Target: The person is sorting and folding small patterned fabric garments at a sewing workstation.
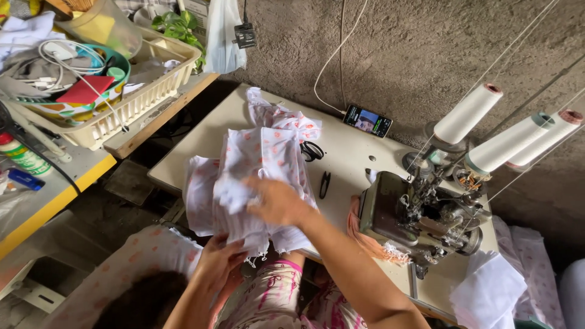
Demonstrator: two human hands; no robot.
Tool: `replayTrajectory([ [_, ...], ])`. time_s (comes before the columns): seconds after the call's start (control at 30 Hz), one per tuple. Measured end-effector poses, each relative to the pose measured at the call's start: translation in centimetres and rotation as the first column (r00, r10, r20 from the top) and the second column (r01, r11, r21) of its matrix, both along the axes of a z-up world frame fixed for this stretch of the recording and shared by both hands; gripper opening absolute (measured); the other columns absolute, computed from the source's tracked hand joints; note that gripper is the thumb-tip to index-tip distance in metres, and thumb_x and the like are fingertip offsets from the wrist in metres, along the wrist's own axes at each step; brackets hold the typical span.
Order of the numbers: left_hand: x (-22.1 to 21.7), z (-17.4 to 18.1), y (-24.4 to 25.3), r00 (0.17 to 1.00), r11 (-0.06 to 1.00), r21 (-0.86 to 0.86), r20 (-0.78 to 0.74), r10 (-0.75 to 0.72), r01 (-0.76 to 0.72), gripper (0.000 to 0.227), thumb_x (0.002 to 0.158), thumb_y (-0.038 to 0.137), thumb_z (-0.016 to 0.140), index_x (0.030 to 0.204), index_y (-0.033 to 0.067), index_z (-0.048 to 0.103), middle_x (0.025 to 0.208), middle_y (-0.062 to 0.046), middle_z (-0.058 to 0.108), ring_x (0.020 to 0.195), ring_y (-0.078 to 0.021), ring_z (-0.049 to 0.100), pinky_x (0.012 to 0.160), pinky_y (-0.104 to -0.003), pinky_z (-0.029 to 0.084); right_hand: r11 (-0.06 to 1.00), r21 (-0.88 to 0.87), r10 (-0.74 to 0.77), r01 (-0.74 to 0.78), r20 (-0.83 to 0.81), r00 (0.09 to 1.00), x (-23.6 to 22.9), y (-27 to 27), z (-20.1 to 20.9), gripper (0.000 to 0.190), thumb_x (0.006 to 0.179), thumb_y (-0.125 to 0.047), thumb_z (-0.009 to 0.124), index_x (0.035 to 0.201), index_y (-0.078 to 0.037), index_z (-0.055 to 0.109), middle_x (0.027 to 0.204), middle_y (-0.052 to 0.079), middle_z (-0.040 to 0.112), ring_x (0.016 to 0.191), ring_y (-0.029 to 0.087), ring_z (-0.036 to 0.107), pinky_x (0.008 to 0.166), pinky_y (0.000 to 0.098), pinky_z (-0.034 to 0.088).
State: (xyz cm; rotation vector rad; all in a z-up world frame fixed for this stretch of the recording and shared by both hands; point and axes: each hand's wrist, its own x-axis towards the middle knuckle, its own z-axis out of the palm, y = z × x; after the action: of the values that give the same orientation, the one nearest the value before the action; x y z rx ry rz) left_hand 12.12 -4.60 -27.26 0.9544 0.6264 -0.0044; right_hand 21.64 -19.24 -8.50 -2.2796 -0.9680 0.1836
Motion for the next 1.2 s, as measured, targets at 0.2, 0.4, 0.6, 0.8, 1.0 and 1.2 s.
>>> replayTrajectory([
  [0.2,0.0,-5.1,9.0,0.989,0.491,0.863,-0.145,0.013,0.12,0.046,0.085,0.014,0.071,0.13,0.0038,0.064,0.115,-0.026,0.072,0.103,-0.0426,0.072,0.087,-0.052,0.058,0.914,-0.358,0.21,-0.189,0.02,0.978,-3.3,-1.2,-1.6,0.031,0.094,-0.041,0.066,0.097,-0.013,0.078,0.094,0.011,0.079,0.098,0.032,0.074,0.097,0.0457,0.053],
  [0.4,10.5,2.2,9.9,0.997,0.349,0.934,-0.082,-0.011,0.081,0.064,0.095,0.06,0.066,0.123,0.0027,0.06,0.113,-0.018,0.074,0.115,-0.0368,0.068,0.098,-0.05,0.053,0.825,-0.177,-0.514,0.536,0.157,0.843,10.2,-3.0,-8.2,0.05,0.087,-0.056,0.065,0.115,-0.015,0.073,0.105,0.011,0.073,0.102,0.033,0.073,0.089,0.0451,0.06],
  [0.6,20.4,-2.1,9.9,0.901,0.17,0.885,-0.425,-0.087,0.434,0.114,0.075,0.098,0.052,0.129,-0.001,0.067,0.127,-0.025,0.07,0.125,-0.0429,0.064,0.097,-0.058,0.051,0.6,-0.346,-0.8,0.721,-0.24,0.551,12.3,-3.6,-8.2,0.097,0.073,-0.075,0.07,0.133,-0.001,0.054,0.135,0.019,0.064,0.128,0.037,0.062,0.107,0.0497,0.051],
  [0.8,20.4,1.9,7.9,0.927,0.139,0.919,-0.351,-0.134,0.368,0.072,0.085,0.073,0.062,0.107,0.0072,0.079,0.109,-0.016,0.079,0.114,-0.037,0.071,0.09,-0.048,0.056,0.643,-0.198,-0.766,0.74,-0.193,0.613,19.7,-6.1,-17.7,0.042,0.083,-0.037,0.069,0.117,-0.012,0.071,0.113,0.013,0.074,0.115,0.035,0.07,0.094,0.0461,0.059],
  [1.0,29.8,-5.5,10.4,0.941,0.028,0.942,-0.333,-0.066,0.335,0.064,0.094,0.071,0.054,0.114,0.0132,0.074,0.112,-0.014,0.078,0.111,-0.0367,0.072,0.082,-0.053,0.057,0.629,-0.065,-0.771,0.774,-0.179,0.611,25.2,-7.1,-23.0,0.027,0.086,-0.031,0.075,0.111,-0.02,0.075,0.106,0.007,0.076,0.11,0.028,0.072,0.091,0.0392,0.06],
  [1.2,32.2,-4.3,11.5,0.938,0.018,0.946,-0.318,-0.142,0.323,0.067,0.092,0.072,0.057,0.11,0.0092,0.072,0.113,-0.018,0.077,0.112,-0.0395,0.071,0.086,-0.051,0.057,0.64,0.008,-0.752,0.768,-0.198,0.629,27.4,-6.5,-24.0,0.024,0.087,-0.024,0.076,0.109,-0.017,0.073,0.11,0.006,0.075,0.111,0.029,0.071,0.094,0.04,0.059],
])
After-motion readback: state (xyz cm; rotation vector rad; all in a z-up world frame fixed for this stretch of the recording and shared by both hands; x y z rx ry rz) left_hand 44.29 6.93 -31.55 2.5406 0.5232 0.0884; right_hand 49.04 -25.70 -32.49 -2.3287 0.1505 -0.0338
